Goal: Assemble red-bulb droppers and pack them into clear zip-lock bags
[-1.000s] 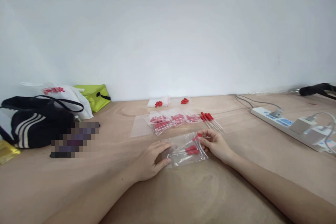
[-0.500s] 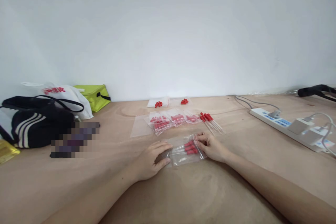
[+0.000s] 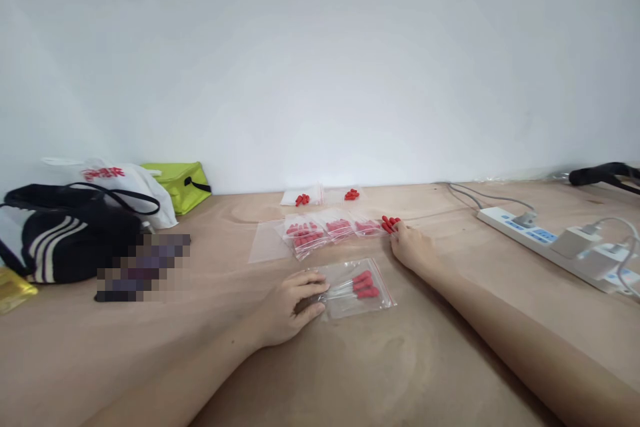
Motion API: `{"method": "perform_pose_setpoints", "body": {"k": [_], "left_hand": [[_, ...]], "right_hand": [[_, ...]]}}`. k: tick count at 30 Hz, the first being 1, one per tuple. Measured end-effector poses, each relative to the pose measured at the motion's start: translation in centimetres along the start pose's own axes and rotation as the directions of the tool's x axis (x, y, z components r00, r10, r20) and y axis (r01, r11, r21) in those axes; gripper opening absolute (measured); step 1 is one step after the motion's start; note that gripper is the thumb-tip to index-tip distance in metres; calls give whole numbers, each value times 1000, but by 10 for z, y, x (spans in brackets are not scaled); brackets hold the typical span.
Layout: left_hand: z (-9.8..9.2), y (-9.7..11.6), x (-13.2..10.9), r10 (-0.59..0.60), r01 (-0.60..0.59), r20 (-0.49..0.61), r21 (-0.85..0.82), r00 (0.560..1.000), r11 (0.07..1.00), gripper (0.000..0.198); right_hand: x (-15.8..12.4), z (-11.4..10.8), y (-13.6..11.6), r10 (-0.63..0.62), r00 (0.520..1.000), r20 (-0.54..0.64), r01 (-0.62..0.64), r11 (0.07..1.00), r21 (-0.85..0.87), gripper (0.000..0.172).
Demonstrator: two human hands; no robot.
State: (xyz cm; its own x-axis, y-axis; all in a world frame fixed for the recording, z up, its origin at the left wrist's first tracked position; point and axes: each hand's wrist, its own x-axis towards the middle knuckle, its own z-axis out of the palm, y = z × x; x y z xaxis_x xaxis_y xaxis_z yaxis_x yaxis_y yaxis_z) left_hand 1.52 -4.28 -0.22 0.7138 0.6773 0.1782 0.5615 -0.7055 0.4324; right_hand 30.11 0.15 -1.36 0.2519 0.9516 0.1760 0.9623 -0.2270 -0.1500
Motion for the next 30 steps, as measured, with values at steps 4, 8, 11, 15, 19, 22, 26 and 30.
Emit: {"method": "perform_pose_setpoints", "body": {"k": [4,8,11,15,19,22,26,30], "left_hand": [[-1,1,1,-7,7,3,-1,1000,1000,32],[-1,1,0,-18,18,21,8,1000,1000,33],[-1,0,-1,-9,9,16,2,1000,1000,32],[-1,1,0,-6,6,12,-20,1000,1000,32],[-2,1,0,2,-2,7,-24,1000,1000,32],[-1,0,0,7,-7,2,-21,1000,1000,32],[0,0,0,5,-5,2,-19,1000,1000,32],[-1,0,0,4,-4,10,-7,1000,1000,32]], "right_hand": [[1,2,-14,-34,999,20,36,995,-96,23],[1,2,-15,-51,999,7,51,993,-109,30],[2,0,-7,-67,997,-23,66,996,-58,35],[2,-1,2,-128,979,-161,170,945,280,38],[-13,-2,4,-81,953,-291,271,656,704,60],[-32,-4,3,-14,970,-243,226,421,878,70],[-52,0,-1,90,974,-209,187,206,961,57],[-56,12,-6,96,982,-160,153,83,985,44]]}}
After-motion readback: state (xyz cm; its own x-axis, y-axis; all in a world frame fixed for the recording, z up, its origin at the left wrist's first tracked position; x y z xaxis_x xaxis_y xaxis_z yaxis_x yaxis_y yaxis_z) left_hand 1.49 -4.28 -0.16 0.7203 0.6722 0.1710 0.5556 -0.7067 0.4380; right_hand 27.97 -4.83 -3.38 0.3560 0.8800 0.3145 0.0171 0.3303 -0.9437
